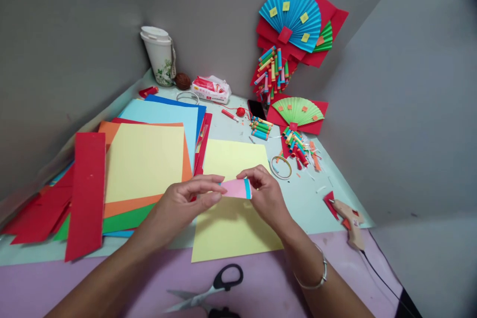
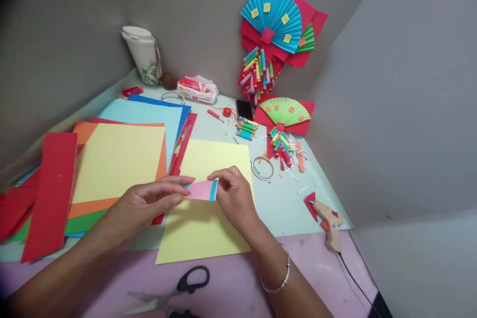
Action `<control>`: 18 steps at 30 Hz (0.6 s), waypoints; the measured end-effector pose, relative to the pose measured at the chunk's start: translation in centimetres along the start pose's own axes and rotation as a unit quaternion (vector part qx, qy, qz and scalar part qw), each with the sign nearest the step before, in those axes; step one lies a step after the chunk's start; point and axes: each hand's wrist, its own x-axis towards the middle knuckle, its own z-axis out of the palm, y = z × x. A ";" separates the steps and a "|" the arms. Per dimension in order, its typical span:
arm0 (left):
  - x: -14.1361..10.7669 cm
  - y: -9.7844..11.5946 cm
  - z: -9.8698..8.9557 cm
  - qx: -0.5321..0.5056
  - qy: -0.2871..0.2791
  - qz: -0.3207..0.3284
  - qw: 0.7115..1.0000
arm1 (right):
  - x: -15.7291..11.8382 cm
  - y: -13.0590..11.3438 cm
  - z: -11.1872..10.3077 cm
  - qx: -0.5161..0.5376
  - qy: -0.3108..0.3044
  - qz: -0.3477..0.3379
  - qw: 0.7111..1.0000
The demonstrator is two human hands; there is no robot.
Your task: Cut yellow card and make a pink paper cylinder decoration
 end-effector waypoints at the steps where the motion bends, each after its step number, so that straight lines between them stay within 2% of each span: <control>1: 0.0 0.0 0.0 0.015 -0.007 0.006 1.000 | 0.0 0.2 0.0 0.014 0.011 0.000 1.000; 3: -0.1 0.0 0.1 0.010 -0.018 -0.008 1.000 | 0.0 0.4 0.1 0.042 0.023 -0.013 0.999; 6: -0.2 0.0 0.4 -0.047 -0.017 -0.046 0.998 | -0.2 0.2 0.2 0.045 0.038 -0.067 0.996; 9: -0.3 0.0 0.7 -0.094 -0.010 -0.044 0.995 | -0.5 0.0 0.4 0.032 0.035 -0.102 0.994; 11: -0.2 0.0 0.8 -0.084 0.006 -0.043 0.995 | -0.6 -0.1 0.6 0.031 0.029 -0.097 0.994; 13: -0.1 -0.1 0.8 -0.052 0.027 -0.050 0.997 | -0.5 0.1 0.7 0.068 0.027 -0.041 0.996; 15: 0.0 -0.1 0.8 -0.024 0.051 -0.044 0.997 | -0.3 0.2 0.7 0.143 0.007 0.072 0.987; 18: -0.1 0.0 0.9 -0.001 0.086 -0.008 0.996 | 0.0 0.1 0.6 0.275 -0.085 0.235 0.928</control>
